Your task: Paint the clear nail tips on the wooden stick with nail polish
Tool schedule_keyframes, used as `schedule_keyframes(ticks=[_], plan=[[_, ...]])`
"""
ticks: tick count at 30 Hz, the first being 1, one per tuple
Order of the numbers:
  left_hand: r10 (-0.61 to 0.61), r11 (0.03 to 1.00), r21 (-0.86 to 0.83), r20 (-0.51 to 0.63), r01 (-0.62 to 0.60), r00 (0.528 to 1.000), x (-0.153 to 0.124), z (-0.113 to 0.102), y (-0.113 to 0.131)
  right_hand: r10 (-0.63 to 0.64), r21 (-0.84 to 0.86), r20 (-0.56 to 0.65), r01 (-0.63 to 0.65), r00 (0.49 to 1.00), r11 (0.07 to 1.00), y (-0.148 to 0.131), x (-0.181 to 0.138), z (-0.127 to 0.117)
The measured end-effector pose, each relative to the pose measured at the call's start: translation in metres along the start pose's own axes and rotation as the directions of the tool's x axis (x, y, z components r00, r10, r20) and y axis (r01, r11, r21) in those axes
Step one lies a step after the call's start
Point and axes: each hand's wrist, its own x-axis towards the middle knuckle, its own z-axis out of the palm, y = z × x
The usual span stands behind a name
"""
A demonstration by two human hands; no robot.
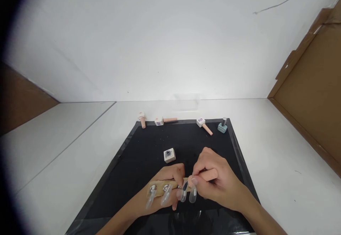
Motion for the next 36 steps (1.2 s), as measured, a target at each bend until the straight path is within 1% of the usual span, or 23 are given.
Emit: schedule_keyframes(ticks=[3, 5, 7, 9, 11, 14, 18, 24, 27, 30, 33, 34, 36], plan=[[-0.020, 1.000, 0.020, -0.008, 0.020, 1.000, -0.002, -0.001, -0.002, -0.012, -0.027, -0.060, 0.010, 0.998, 1.000, 0.002, -0.002, 0.001], [-0.028, 0.999, 0.030, -0.014, 0.029, 1.000, -0.003, -0.003, -0.002, -0.013, 0.004, -0.103, 0.014, 0.995, 1.000, 0.004, -0.004, 0.002], [-0.010, 0.996, 0.084, -0.029, 0.012, 1.000, -0.003, -0.004, 0.002, -0.020, 0.055, -0.108, 0.026, 0.994, 0.998, 0.004, -0.005, 0.003], [0.014, 0.980, 0.199, -0.037, -0.006, 0.999, -0.001, -0.004, 0.007, -0.037, 0.094, -0.066, 0.043, 0.997, 0.995, 0.003, -0.004, 0.003], [0.044, 0.946, 0.324, -0.033, -0.031, 0.999, 0.003, -0.003, 0.012, -0.049, 0.105, 0.000, 0.049, 0.999, 0.993, 0.000, -0.001, 0.003], [0.086, 0.907, 0.414, -0.016, -0.072, 0.996, 0.008, 0.000, 0.013, -0.066, 0.033, 0.079, 0.063, 0.995, 0.997, -0.003, 0.004, 0.001], [0.091, 0.897, 0.435, -0.003, -0.081, 0.996, 0.010, 0.001, 0.007, -0.095, -0.089, 0.115, 0.106, 0.989, 0.990, -0.003, 0.005, 0.000], [0.090, 0.902, 0.424, -0.003, -0.080, 0.996, 0.009, 0.000, 0.006, -0.093, -0.170, 0.078, 0.105, 0.993, 0.980, 0.001, 0.000, -0.002], [0.063, 0.906, 0.421, -0.016, -0.050, 0.998, 0.008, 0.002, 0.008, -0.092, -0.206, 0.054, 0.101, 0.994, 0.973, 0.003, -0.001, -0.002], [0.039, 0.914, 0.404, -0.028, -0.024, 0.999, 0.006, 0.002, 0.007, -0.098, -0.200, 0.011, 0.098, 0.995, 0.975, 0.005, -0.003, -0.001], [0.051, 0.918, 0.395, -0.038, -0.031, 0.998, 0.004, 0.000, 0.006, -0.103, -0.138, -0.042, 0.096, 0.994, 0.986, 0.005, -0.004, 0.000], [0.056, 0.914, 0.405, -0.042, -0.034, 0.998, 0.005, -0.001, 0.005, -0.099, -0.106, -0.041, 0.094, 0.994, 0.990, 0.005, -0.004, 0.001], [0.071, 0.898, 0.437, -0.041, -0.046, 0.997, 0.006, -0.002, 0.004, -0.091, -0.060, 0.005, 0.091, 0.996, 0.994, 0.003, -0.002, 0.001]])
